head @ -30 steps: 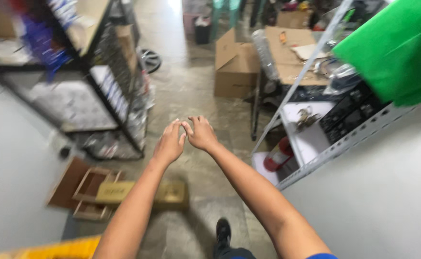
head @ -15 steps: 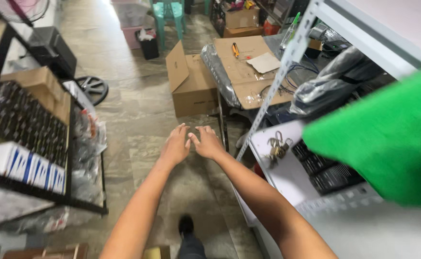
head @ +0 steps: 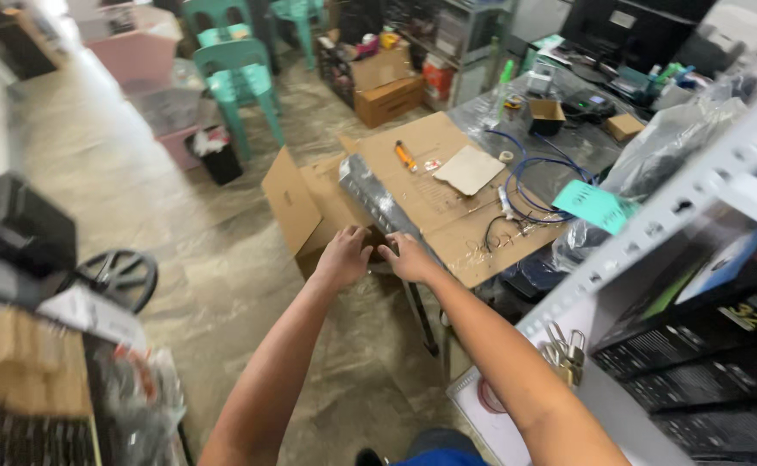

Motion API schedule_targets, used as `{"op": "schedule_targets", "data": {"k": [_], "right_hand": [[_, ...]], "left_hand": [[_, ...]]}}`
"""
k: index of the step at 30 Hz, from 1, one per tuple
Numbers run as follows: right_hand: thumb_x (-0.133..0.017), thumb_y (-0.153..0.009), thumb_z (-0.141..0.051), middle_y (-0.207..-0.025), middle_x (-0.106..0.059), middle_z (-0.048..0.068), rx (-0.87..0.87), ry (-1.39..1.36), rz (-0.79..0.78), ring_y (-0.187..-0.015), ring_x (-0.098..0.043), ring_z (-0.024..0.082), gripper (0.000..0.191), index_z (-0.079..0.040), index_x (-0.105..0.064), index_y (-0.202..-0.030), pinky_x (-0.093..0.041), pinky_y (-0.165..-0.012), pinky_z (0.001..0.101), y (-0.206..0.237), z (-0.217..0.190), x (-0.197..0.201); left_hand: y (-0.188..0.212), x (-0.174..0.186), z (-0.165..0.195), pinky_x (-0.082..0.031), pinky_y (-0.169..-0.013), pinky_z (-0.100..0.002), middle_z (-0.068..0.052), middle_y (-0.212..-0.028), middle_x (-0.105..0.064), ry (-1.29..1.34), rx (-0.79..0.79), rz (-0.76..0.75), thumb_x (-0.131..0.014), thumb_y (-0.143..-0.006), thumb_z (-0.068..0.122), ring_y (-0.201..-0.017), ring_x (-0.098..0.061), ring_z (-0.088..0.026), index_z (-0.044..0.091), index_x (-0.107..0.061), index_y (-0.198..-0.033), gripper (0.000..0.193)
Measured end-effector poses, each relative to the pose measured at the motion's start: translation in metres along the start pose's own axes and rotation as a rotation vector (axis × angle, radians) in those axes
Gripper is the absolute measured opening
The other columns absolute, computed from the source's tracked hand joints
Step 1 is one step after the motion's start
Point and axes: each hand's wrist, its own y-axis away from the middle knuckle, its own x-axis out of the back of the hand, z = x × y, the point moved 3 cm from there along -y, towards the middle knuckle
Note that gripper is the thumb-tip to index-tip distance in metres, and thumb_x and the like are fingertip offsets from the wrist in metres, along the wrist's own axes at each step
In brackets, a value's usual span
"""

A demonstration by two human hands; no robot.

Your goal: The person installs a CPU onto a motherboard, then opens a RAM module package with a utility knife and installs the RAM stick into the motherboard. The person handles a motherboard, CPU, RAM module, and utility knife.

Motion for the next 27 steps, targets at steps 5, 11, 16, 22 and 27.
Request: {"op": "schedule_targets", "data": {"k": [5,11,16,22,27], "right_hand": [[-0.065,-0.096,-0.048,-0.126,-0.068,0.022,-0.085,0.028,0.026,-0.116,-0.067,0.035,0.057,-0.003,-0.06,-0.132,-0.052,-0.099,0.0429,-0.07,0.047,0.011],[-0.062,-0.096,-0.05,-0.119,-0.071,0.02,-0.169,-0.059,0.023,-0.108,-0.071,0.032,0.058,-0.002,-0.063,-0.127,-0.056,-0.093,0.0415,-0.153,0.109,0.025],[-0.059,-0.098,-0.05,-0.113,-0.073,0.021,-0.325,0.014,0.051,-0.105,-0.07,0.034,0.053,-0.002,-0.069,-0.12,-0.055,-0.091,0.043,-0.222,0.172,0.041],[-0.063,-0.093,-0.05,-0.118,-0.069,0.022,-0.517,0.073,0.185,-0.11,-0.067,0.039,0.051,-0.008,-0.069,-0.121,-0.053,-0.095,0.0456,-0.222,0.274,0.064],[-0.064,-0.094,-0.048,-0.126,-0.066,0.023,-0.855,0.146,0.264,-0.121,-0.059,0.042,0.055,-0.014,-0.06,-0.136,-0.048,-0.104,0.049,-0.169,0.349,0.089]], "left_hand": [[-0.085,-0.05,-0.039,-0.048,-0.099,-0.052,-0.023,-0.127,-0.061,0.003,-0.128,-0.072,-0.062,-0.093,0.017,-0.116,-0.058,-0.044,0.004,-0.063,-0.122,0.032],[-0.198,-0.109,-0.078,-0.049,-0.1,-0.052,-0.019,-0.127,-0.063,0.01,-0.22,-0.165,-0.062,-0.089,0.014,-0.118,-0.06,-0.042,0.009,-0.061,-0.126,0.036],[-0.29,-0.141,-0.098,-0.048,-0.098,-0.055,-0.017,-0.133,-0.059,-0.036,-0.163,-0.335,-0.062,-0.093,0.017,-0.12,-0.057,-0.043,0.011,-0.059,-0.129,0.036],[-0.368,-0.191,-0.128,-0.049,-0.1,-0.052,-0.018,-0.13,-0.06,-0.084,-0.209,-0.485,-0.064,-0.091,0.015,-0.121,-0.059,-0.04,0.01,-0.057,-0.133,0.043],[-0.408,-0.243,-0.151,-0.051,-0.1,-0.047,-0.011,-0.128,-0.062,-0.326,-0.386,-0.575,-0.068,-0.085,0.009,-0.122,-0.061,-0.033,0.014,-0.059,-0.132,0.048]]}}
